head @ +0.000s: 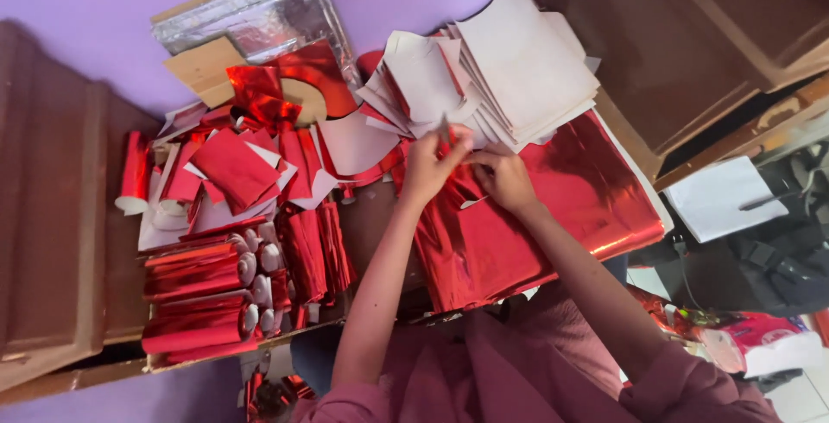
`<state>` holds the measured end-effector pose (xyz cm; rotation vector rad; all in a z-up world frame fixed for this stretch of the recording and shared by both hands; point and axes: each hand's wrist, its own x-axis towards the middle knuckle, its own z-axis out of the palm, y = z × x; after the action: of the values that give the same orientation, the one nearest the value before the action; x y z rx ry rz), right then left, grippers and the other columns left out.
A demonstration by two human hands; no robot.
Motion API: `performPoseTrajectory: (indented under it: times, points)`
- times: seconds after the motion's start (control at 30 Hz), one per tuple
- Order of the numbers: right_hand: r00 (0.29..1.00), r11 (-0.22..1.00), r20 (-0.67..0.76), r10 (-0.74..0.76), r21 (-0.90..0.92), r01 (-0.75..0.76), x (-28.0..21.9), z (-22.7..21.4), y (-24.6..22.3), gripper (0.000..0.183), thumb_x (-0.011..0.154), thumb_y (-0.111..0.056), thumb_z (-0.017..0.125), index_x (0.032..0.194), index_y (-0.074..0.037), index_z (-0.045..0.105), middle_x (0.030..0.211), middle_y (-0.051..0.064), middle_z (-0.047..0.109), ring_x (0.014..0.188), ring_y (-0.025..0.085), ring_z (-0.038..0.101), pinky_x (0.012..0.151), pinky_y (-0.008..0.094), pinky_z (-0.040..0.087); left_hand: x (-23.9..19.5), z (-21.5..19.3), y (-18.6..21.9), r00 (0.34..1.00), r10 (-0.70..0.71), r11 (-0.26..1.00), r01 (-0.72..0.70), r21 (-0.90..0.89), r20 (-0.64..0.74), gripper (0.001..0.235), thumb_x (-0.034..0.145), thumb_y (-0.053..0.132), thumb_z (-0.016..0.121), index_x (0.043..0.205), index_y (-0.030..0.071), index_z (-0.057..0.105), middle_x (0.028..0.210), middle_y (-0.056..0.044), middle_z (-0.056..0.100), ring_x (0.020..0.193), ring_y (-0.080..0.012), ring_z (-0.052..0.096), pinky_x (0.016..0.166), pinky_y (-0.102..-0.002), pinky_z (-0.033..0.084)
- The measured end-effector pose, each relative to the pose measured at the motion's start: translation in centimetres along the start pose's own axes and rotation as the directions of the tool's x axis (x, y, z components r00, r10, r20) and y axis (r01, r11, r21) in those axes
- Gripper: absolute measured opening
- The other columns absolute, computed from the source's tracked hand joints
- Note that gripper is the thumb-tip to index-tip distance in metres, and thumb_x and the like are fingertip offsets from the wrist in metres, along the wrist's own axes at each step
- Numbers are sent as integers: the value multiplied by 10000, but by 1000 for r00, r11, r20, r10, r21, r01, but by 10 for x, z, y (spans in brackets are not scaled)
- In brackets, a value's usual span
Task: The person sits and uses scissors to cut a sheet of red metallic wrapping paper. They fold the paper, cut it into smaller pieces, and place the cut pieces into a pile on the table.
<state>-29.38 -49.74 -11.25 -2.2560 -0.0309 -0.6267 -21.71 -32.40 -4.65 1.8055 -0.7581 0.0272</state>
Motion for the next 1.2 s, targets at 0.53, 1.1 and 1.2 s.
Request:
performPoseTrajectory:
  times: [0.53,1.1,1.2]
  points:
    - [988,980,33,-154,-124,157,1,3,-4,184,902,-70,733,1026,-166,829,911,104,690,921,327,690,835,452,612,-45,-42,-63,1000,-16,999,15,-52,-24,279,840,226,966,1091,196,848,996,-55,833,980,-212,791,902,-330,616]
    - [989,987,-72,130,105,-122,-3,15,20,385,808,-120,870,1135,-156,671,874,69,782,696,258,740,678,402,594,-63,-39,-78,976,-125,971,84,-223,-177,278,827,108,972,1060,128,822,943,-63,762,876,-118,659,803,-278,576]
    - [976,974,-86,198,130,-186,-3,19,25,417,786,-129,885,1128,-149,646,883,77,799,706,260,749,683,401,591,-66,-38,-84,972,-130,976,91,-197,-196,300,830,141,981,1080,146,816,953,-69,764,857,-137,692,797,-292,591]
